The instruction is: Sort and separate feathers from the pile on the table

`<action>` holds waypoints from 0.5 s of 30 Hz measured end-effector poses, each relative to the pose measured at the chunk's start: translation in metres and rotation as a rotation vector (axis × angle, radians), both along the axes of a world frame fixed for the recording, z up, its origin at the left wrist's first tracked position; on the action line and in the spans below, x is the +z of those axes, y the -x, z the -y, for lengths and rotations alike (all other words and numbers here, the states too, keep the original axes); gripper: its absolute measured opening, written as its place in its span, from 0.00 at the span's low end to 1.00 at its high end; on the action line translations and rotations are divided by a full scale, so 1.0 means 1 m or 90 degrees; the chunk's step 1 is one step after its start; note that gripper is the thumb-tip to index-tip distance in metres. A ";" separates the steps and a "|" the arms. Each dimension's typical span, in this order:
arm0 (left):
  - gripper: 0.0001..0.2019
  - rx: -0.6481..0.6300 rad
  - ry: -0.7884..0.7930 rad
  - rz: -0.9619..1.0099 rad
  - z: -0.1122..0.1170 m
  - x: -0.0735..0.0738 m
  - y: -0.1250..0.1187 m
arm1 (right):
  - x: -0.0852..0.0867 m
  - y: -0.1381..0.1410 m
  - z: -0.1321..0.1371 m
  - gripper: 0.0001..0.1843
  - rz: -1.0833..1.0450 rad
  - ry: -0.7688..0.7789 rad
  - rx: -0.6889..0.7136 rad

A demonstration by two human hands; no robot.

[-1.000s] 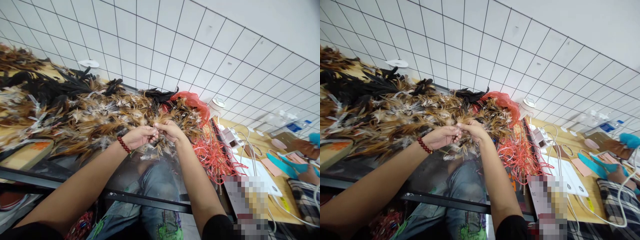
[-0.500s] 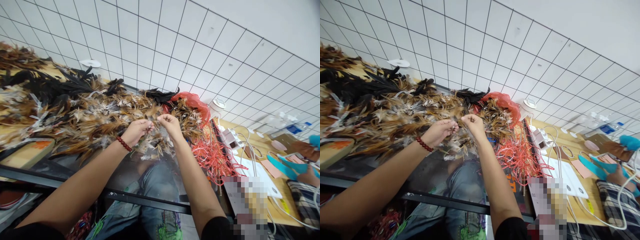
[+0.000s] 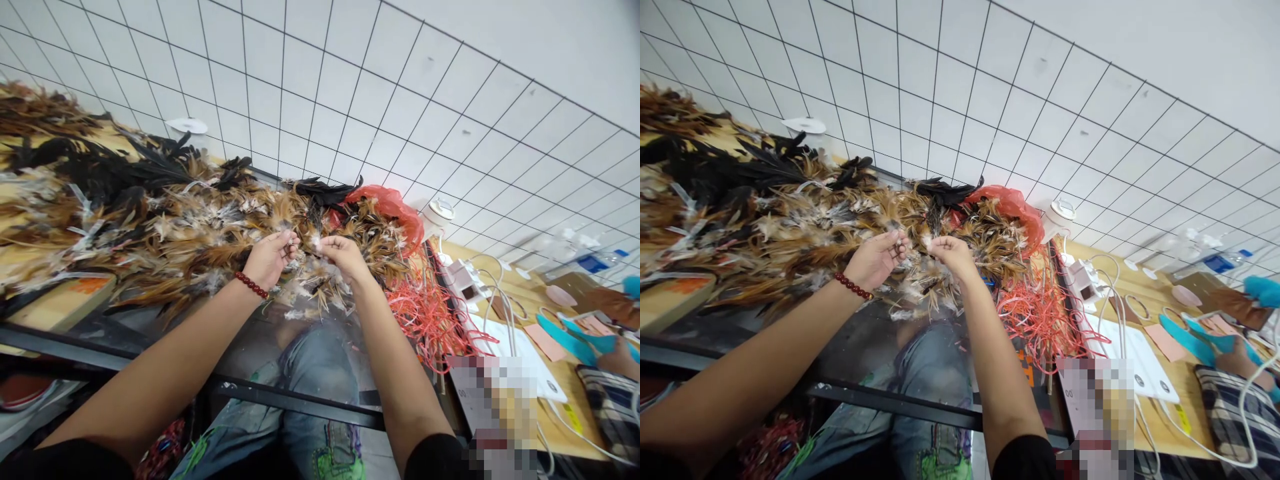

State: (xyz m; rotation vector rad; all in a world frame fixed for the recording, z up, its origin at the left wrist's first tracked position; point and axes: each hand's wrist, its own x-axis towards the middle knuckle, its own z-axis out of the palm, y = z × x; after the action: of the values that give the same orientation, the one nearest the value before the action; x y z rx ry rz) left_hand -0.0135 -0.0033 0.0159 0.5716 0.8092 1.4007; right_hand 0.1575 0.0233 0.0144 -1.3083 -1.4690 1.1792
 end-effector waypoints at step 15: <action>0.08 -0.081 -0.038 -0.032 0.003 -0.007 -0.007 | 0.015 0.030 0.019 0.22 -0.347 0.066 -0.028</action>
State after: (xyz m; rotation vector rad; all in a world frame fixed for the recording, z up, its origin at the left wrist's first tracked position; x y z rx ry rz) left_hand -0.0064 -0.0059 0.0090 0.6951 0.7604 1.3014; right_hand 0.1280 0.0046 0.0295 -0.9703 -0.9896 1.4552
